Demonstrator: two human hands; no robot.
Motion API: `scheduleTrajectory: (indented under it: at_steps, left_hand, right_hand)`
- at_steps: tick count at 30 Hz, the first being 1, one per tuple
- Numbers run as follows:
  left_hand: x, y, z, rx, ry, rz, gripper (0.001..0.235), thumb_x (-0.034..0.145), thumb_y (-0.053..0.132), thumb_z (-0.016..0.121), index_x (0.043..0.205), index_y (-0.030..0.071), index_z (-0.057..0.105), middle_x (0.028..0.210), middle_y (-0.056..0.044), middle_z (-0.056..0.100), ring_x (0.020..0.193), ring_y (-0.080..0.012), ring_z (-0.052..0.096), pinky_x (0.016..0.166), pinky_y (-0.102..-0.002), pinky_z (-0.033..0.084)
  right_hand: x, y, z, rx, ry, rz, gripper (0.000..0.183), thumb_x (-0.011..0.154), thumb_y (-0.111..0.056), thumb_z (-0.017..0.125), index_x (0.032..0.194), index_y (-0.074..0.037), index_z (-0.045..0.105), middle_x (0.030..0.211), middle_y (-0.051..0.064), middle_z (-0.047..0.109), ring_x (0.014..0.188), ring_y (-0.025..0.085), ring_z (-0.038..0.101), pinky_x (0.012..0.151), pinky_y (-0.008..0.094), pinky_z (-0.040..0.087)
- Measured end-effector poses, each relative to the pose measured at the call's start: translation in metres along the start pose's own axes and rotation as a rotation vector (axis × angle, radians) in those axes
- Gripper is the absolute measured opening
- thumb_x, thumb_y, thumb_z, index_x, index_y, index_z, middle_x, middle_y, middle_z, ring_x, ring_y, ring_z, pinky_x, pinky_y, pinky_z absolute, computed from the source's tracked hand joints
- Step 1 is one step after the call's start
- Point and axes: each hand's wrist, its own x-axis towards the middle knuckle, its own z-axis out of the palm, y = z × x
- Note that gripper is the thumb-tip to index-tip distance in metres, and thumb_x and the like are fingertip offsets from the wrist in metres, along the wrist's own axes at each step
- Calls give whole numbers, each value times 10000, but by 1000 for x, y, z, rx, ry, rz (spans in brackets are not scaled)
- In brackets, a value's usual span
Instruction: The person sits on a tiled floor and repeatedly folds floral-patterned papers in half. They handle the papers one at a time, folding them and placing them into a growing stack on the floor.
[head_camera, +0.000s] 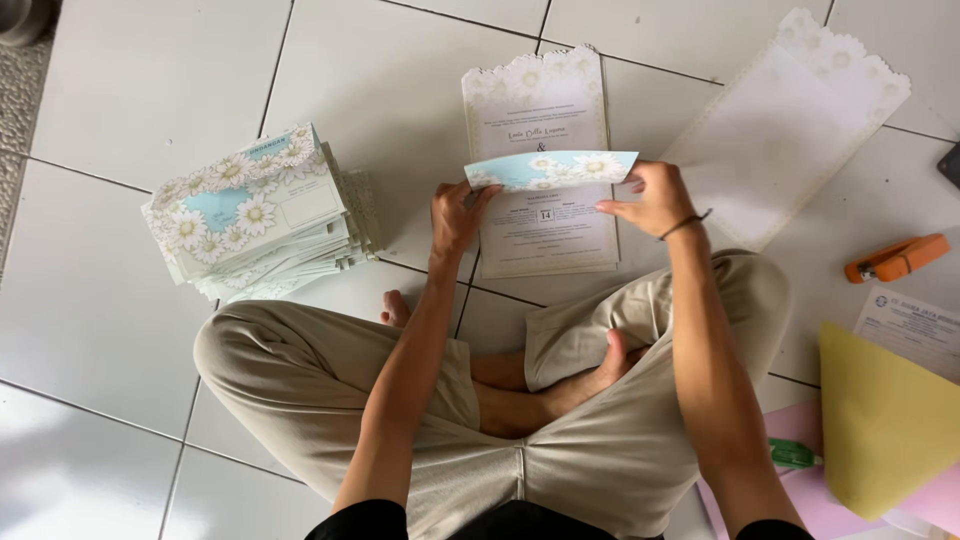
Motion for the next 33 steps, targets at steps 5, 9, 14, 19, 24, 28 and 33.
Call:
scheduleTrajectory:
  at_steps: [5, 9, 14, 19, 24, 28, 33]
  left_hand:
    - [-1, 0, 10, 232, 116, 125, 416, 853, 494, 826, 794, 127, 638, 534, -41, 567, 601, -223, 641, 728, -276, 484]
    - [-2, -2, 12, 253, 55, 29, 656, 709, 626, 844, 1002, 93, 597, 666, -103, 623, 748, -239, 628, 761, -357, 446]
    - [3, 8, 18, 192, 19, -205, 755, 670, 587, 889, 1143, 100, 558, 764, -109, 663, 795, -294, 644, 784, -419, 454]
    - [11, 14, 26, 230, 27, -363, 847, 627, 487, 938, 1217, 118, 454, 807, -124, 654, 847, -328, 636, 799, -452, 430]
    - [23, 27, 42, 365, 44, -595, 1189, 413, 554, 1006, 1314, 139, 353, 1064, -123, 569, 1027, -360, 590, 821, -508, 466]
    - [18, 52, 61, 403, 46, -581, 1331, 332, 579, 1001, 1368, 92, 323, 1109, -134, 423, 1053, -389, 491, 890, -521, 456]
    - [27, 52, 71, 472, 24, -707, 1462, 287, 566, 1023, 1438, 105, 249, 1146, -122, 387, 1105, -372, 460, 822, -579, 424]
  right_hand:
    - [15, 8, 20, -120, 133, 80, 436, 729, -311, 975, 820, 15, 701, 706, 158, 682, 745, 326, 703, 606, 417, 542]
    - [27, 11, 26, -87, 169, 128, 394, 719, -337, 956, 790, -47, 698, 674, 111, 689, 652, 227, 691, 551, 339, 504]
    - [30, 16, 35, -163, 192, 159, 454, 710, -400, 941, 941, -92, 700, 740, 51, 718, 706, 240, 721, 606, 345, 550]
    - [31, 15, 42, -183, 312, 134, 625, 647, -437, 985, 1079, -92, 694, 801, 55, 724, 778, 270, 724, 650, 373, 562]
    - [35, 8, 45, -198, 370, 255, 680, 575, -504, 957, 1073, -179, 627, 763, -4, 657, 837, 271, 696, 754, 412, 556]
    - [32, 2, 53, -232, 373, 249, 692, 600, -470, 951, 1103, -155, 595, 829, 43, 628, 895, 328, 685, 801, 450, 541]
    - [26, -22, 61, -304, 314, 299, 1064, 490, -612, 975, 1231, -54, 454, 1157, 213, 516, 1146, 472, 571, 1004, 520, 472]
